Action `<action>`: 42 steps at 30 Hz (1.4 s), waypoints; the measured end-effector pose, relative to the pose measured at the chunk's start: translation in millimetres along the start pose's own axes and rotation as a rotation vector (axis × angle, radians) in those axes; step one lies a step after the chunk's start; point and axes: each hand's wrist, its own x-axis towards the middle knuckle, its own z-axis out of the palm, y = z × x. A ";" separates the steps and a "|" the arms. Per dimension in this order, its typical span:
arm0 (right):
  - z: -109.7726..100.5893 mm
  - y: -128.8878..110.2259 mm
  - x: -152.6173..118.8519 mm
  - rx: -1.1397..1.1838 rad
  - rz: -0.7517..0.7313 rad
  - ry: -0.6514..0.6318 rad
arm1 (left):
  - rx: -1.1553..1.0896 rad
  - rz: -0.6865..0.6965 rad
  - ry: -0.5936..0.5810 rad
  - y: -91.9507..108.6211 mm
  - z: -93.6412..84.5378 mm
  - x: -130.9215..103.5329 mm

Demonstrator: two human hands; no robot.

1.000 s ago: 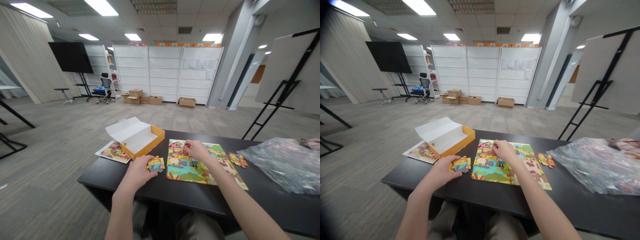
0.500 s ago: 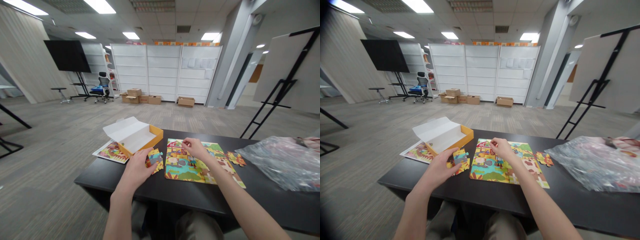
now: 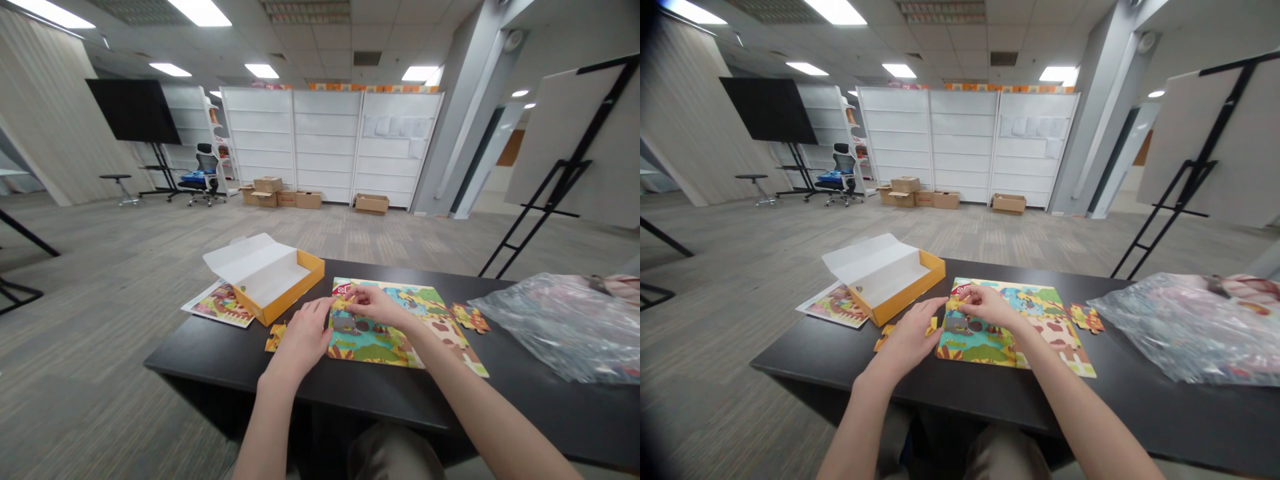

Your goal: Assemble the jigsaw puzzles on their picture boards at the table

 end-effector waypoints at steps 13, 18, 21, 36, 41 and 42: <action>-23.6 4.4 -2.4 -0.058 0.102 0.086 | 0.128 -0.085 -0.129 4.1 -3.9 -1.5; -20.8 12.2 -0.3 -0.075 0.072 0.050 | 0.137 -0.091 -0.125 4.1 -2.7 -2.1; -20.4 15.2 0.3 -0.097 0.087 0.034 | 0.141 -0.084 -0.106 5.6 -0.3 -1.3; -29.7 17.3 1.5 -0.144 0.193 0.236 | 0.188 -0.046 -0.123 8.7 24.6 11.7; -25.3 18.9 3.0 -0.124 0.167 0.183 | 0.145 -0.045 -0.103 6.6 23.7 15.0; -23.1 18.5 3.3 -0.116 0.157 0.166 | 0.127 -0.049 -0.105 5.0 21.8 13.9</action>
